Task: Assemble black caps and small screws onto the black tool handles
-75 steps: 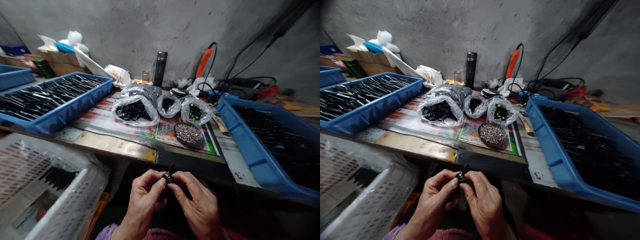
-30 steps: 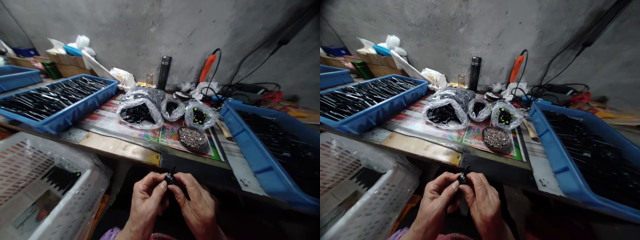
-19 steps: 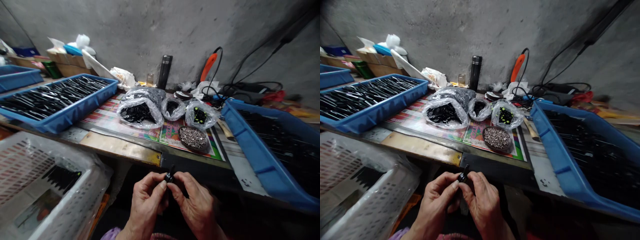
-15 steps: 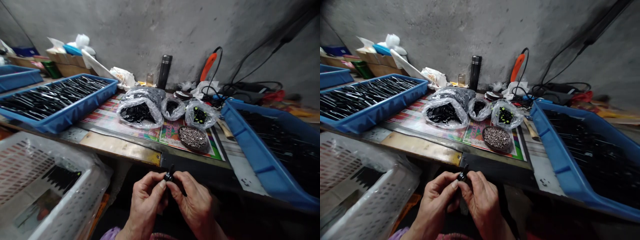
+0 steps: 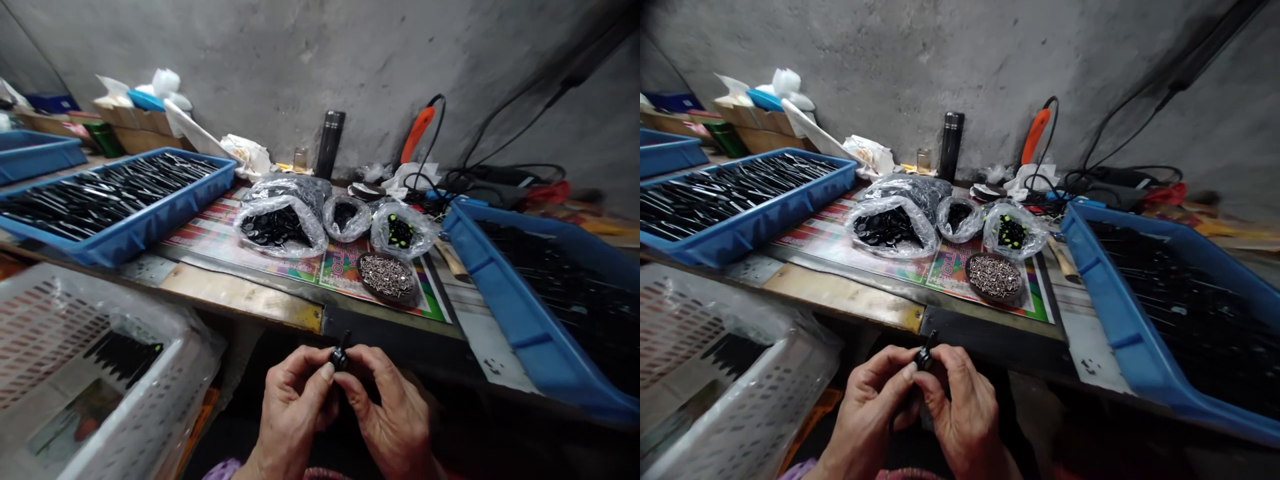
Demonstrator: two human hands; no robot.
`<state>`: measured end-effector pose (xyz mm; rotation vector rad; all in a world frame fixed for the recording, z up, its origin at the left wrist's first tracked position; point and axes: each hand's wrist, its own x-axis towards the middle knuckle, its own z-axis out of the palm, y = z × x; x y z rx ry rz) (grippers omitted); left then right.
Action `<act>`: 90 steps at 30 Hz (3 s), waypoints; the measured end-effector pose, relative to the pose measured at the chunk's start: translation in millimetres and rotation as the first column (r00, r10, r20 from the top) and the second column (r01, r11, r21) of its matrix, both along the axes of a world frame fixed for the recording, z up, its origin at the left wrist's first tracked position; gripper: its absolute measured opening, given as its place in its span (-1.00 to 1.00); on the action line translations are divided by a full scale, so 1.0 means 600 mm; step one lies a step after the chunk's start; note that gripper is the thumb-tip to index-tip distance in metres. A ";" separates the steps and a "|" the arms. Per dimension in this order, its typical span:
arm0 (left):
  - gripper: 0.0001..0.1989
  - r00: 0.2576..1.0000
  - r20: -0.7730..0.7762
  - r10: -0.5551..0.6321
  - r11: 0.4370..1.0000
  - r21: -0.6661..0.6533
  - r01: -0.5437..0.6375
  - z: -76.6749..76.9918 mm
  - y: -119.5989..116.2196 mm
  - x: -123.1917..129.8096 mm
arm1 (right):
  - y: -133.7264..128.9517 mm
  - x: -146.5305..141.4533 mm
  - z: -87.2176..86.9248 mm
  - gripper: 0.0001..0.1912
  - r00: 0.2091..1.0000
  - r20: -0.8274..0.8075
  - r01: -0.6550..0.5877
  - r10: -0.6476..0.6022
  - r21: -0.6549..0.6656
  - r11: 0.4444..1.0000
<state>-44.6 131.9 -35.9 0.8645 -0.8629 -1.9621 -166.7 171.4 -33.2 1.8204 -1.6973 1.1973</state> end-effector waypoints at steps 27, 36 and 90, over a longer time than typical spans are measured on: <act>-0.67 1.000 0.006 -0.002 1.000 -0.025 0.002 -0.007 -0.004 0.000 | -0.004 -0.007 0.006 -0.71 0.998 0.040 -0.044 0.042 0.047 0.998; -0.66 1.000 -0.018 -0.005 1.000 -0.019 0.005 -0.002 -0.002 -0.001 | -0.004 -0.016 0.007 -0.65 0.960 0.271 -0.105 0.063 0.141 0.984; -0.64 1.000 0.001 -0.030 0.998 -0.064 0.030 0.001 0.001 -0.003 | -0.006 0.000 0.003 -0.51 0.760 0.649 -0.294 0.041 0.286 0.912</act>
